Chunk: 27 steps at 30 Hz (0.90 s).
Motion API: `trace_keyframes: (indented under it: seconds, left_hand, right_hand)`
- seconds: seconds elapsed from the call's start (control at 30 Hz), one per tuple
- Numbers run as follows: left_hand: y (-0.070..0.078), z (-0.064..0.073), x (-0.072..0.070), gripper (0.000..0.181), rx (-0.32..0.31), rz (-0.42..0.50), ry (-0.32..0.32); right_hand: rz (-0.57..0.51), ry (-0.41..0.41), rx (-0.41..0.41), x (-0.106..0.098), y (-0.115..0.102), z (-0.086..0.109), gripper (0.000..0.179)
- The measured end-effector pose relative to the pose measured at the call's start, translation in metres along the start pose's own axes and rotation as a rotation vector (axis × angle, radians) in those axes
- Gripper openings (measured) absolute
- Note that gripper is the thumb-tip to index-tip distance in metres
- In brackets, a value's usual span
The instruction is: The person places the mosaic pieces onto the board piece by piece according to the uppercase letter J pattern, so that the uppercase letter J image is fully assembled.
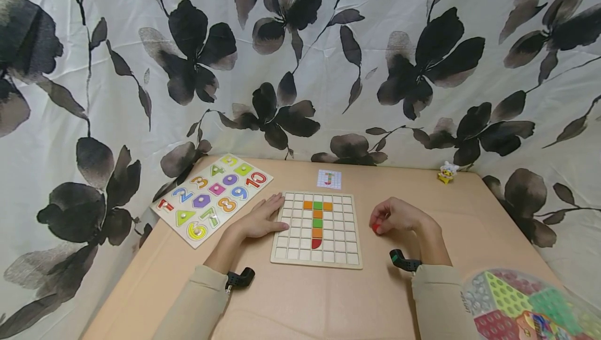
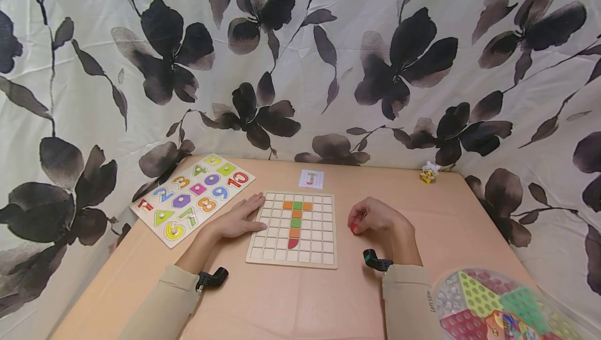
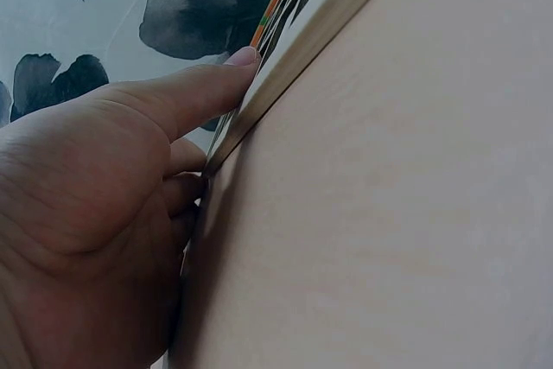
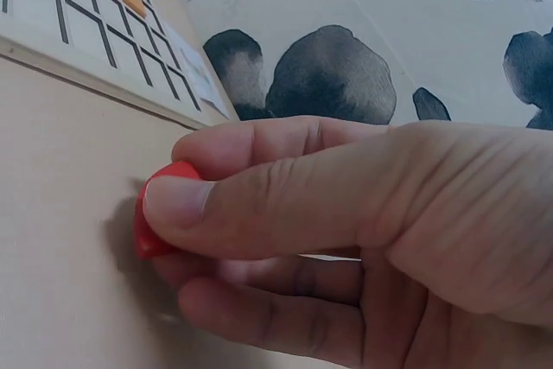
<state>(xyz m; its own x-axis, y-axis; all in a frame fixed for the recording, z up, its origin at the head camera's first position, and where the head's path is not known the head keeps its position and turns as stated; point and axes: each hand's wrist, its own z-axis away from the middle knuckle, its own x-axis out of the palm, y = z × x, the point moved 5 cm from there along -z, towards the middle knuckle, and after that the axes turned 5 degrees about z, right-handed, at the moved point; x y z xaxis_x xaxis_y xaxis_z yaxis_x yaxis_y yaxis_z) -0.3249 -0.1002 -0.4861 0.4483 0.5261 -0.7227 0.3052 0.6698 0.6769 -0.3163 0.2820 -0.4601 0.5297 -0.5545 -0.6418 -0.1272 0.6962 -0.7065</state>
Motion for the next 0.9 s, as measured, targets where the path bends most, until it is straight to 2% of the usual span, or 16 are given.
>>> trace_keyframes:
  seconds: [0.27,0.5,0.9]
  left_hand:
    - [0.002,0.001,-0.001,0.093,-0.008,0.002,-0.002]
    - [0.001,0.001,0.0,0.092,-0.007,0.0,-0.004]
    - [0.0,0.001,0.0,0.093,-0.009,0.004,-0.004]
  right_hand:
    - [0.006,0.034,-0.041,-0.002,-0.006,-0.002,0.012]
    - [0.017,0.063,-0.124,-0.004,-0.018,-0.003,0.011]
    - [0.004,0.123,-0.136,-0.002,-0.035,-0.009,0.011]
